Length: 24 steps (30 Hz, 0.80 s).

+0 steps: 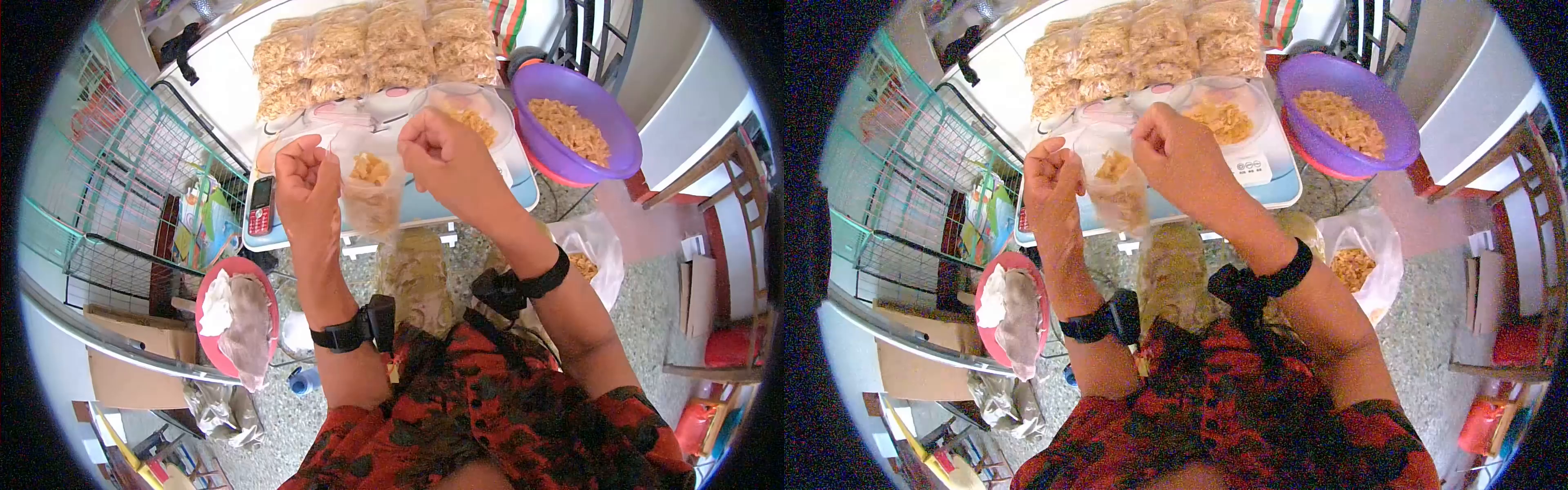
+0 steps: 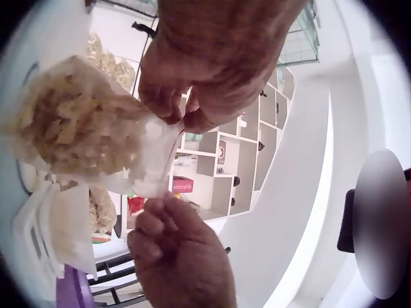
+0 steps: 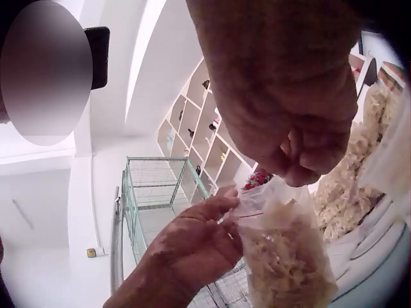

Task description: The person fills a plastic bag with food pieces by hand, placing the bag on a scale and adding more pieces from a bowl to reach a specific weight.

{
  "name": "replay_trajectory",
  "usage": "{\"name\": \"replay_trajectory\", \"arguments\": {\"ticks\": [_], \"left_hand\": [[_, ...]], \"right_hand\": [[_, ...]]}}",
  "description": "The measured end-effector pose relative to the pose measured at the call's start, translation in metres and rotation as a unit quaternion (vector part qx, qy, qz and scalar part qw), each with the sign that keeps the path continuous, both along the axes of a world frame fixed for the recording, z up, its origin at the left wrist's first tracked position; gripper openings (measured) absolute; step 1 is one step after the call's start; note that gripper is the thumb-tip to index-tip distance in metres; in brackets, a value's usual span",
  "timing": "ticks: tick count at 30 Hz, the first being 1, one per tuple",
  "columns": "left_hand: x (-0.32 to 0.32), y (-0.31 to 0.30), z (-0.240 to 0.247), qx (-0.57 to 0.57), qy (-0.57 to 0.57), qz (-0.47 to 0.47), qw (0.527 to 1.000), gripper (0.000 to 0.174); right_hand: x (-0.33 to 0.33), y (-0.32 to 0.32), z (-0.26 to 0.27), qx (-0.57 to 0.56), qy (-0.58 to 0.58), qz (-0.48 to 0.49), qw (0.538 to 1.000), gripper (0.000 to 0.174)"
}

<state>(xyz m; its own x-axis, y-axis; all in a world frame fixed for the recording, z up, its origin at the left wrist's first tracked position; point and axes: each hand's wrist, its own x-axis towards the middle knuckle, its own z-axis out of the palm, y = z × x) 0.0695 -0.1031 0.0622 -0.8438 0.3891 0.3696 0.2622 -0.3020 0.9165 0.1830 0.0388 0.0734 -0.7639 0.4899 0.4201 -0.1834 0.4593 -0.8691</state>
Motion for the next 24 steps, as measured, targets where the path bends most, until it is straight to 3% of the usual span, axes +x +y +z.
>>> {"name": "replay_trajectory", "arguments": {"ticks": [3, 6, 9, 12, 15, 19, 22, 24], "left_hand": [[-0.011, -0.002, -0.014, -0.008, 0.013, 0.032, 0.999, 0.029], [-0.01, -0.005, -0.013, -0.003, 0.016, 0.042, 0.999, 0.028], [-0.005, -0.005, -0.004, -0.024, 0.027, 0.058, 0.998, 0.027], [0.004, -0.006, 0.006, -0.023, 0.028, 0.049, 0.998, 0.026], [0.009, -0.009, 0.01, -0.009, 0.023, 0.02, 0.999, 0.026], [0.022, -0.015, 0.011, -0.022, 0.005, 0.03, 0.999, 0.029], [0.03, -0.018, 0.014, -0.06, 0.009, 0.043, 0.997, 0.032], [0.035, -0.019, 0.018, -0.157, 0.048, 0.088, 0.982, 0.04]], "right_hand": [[0.005, -0.008, 0.023, -0.115, -0.026, 0.032, 0.992, 0.008], [0.002, -0.003, 0.015, -0.107, -0.001, 0.04, 0.994, 0.012], [0.0, -0.004, 0.01, 0.053, -0.043, -0.035, 0.997, 0.018], [0.0, -0.01, 0.003, 0.146, -0.028, -0.042, 0.988, 0.029], [-0.004, -0.006, -0.004, 0.149, -0.05, 0.012, 0.987, 0.023], [0.002, -0.014, 0.001, 0.111, -0.015, 0.001, 0.994, 0.02], [0.004, -0.022, 0.003, 0.072, -0.001, 0.0, 0.997, 0.02], [0.003, -0.023, 0.003, 0.046, -0.001, -0.006, 0.999, 0.02]]}}
